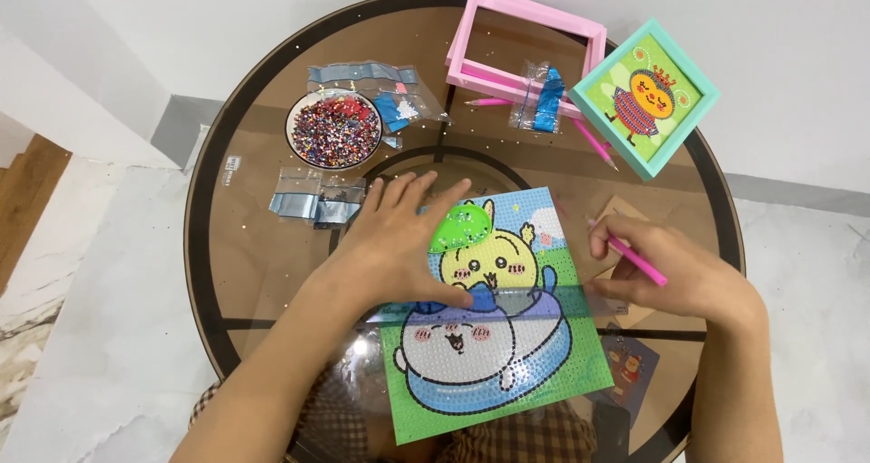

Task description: The person is using a ruler to align rows of small beads and a stylus to press them onto a sticky diamond painting canvas.

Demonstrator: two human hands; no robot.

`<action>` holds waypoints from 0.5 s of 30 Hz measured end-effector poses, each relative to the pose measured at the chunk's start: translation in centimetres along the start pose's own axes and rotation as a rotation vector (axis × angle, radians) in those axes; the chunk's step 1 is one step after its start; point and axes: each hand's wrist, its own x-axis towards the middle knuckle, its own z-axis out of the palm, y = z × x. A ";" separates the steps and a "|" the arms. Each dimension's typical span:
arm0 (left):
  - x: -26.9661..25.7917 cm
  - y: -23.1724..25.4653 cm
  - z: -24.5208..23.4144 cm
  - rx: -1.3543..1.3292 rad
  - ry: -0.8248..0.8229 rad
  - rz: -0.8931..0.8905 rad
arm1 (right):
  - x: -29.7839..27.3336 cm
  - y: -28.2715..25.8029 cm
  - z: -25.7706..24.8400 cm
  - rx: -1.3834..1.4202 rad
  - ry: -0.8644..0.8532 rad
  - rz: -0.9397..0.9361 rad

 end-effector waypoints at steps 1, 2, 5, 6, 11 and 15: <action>-0.1 0.0 -0.1 0.000 -0.001 0.000 | 0.0 -0.2 0.0 0.001 0.000 0.000; -0.1 0.1 -0.1 -0.010 -0.026 -0.003 | 0.0 -0.5 0.0 -0.045 -0.017 0.033; -0.1 0.0 -0.1 -0.036 -0.011 0.028 | -0.1 -0.7 0.1 -0.093 -0.021 0.045; -0.1 -0.2 -0.1 -0.052 0.030 0.059 | -0.1 -0.7 0.1 -0.097 -0.008 0.021; 0.2 -1.1 0.3 0.030 0.258 0.148 | 0.2 0.2 0.3 -0.061 0.109 -0.117; 0.6 -1.6 1.0 0.097 0.279 0.119 | 0.2 0.2 0.2 -0.129 0.012 -0.018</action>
